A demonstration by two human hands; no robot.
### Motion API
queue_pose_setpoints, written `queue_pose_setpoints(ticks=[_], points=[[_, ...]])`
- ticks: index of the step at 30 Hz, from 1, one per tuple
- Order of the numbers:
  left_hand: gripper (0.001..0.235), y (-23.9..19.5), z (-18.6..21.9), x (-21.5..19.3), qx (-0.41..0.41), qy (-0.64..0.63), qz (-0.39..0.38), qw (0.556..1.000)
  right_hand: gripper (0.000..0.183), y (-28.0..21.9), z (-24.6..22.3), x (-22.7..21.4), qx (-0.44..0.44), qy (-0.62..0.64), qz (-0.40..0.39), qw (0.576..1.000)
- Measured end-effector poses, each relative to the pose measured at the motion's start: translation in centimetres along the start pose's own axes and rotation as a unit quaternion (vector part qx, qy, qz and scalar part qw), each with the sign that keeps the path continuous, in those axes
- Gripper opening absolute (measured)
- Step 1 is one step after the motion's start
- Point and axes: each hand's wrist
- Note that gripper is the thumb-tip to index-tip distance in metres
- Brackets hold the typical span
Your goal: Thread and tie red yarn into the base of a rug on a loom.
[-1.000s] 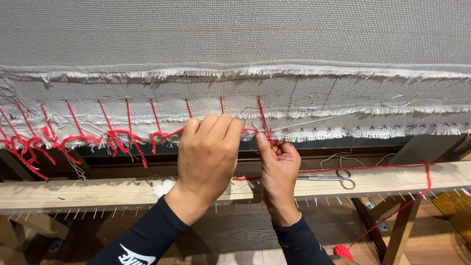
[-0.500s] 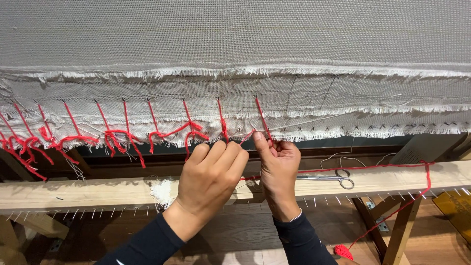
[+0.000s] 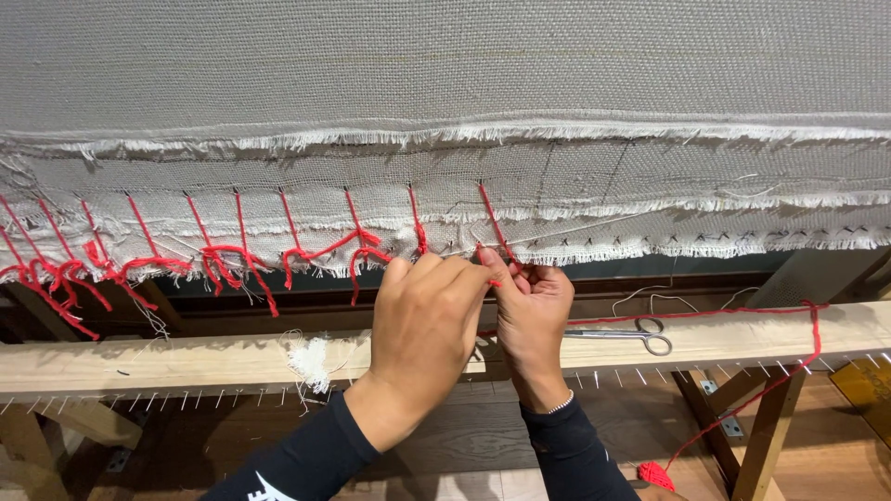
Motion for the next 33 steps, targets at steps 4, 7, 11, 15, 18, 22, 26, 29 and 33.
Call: queue_pose_setpoints(ticks=[4, 7, 11, 15, 18, 22, 26, 29, 33], points=[[0.014, -0.8, 0.5, 0.9, -0.004, -0.012, 0.054, 0.998, 0.013, 0.2, 0.9, -0.6, -0.014, -0.014, 0.004, 1.0], [0.017, -1.1, 0.6, 1.7, 0.031, 0.036, 0.071, 0.996, 0.013, 0.3, 0.6, -1.1, -0.021, -0.036, -0.004, 0.999], [0.021, -0.7, 0.7, 2.8, 0.03, 0.05, 0.086, 0.995, 0.018, 0.3, 0.5, -2.5, -0.035, -0.09, -0.063, 0.993], [0.01, 0.2, 1.4, 3.0, -0.011, -0.005, 0.097, 0.995, 0.023, 0.5, 2.5, -5.1, 0.045, 0.002, -0.092, 0.995], [0.009, 0.5, 1.7, 3.1, -0.015, -0.034, 0.124, 0.992, 0.021, 0.3, 2.1, -5.4, 0.069, 0.042, -0.12, 0.989], [0.009, 1.5, 1.8, 2.5, 0.012, -0.018, 0.119, 0.993, 0.016, 0.2, 0.8, -3.9, 0.069, 0.02, -0.127, 0.989], [0.01, 2.9, 1.5, 2.7, 0.077, 0.028, 0.092, 0.992, 0.016, 0.1, 0.4, -3.3, 0.033, -0.002, -0.13, 0.991], [0.006, 4.4, 0.8, 2.6, 0.121, 0.058, 0.081, 0.988, 0.019, 0.2, 0.6, -3.4, 0.043, -0.008, -0.121, 0.992], [0.003, 5.5, 0.1, 1.8, 0.121, 0.031, 0.054, 0.991, 0.019, 0.3, 2.1, -3.9, 0.027, -0.028, -0.107, 0.994]])
Point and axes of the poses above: each hand's wrist, its own y-axis towards the middle knuckle, its own x-axis out of the palm, z = x × y, and after that the axes turned 5 degrees about -y, right-handed
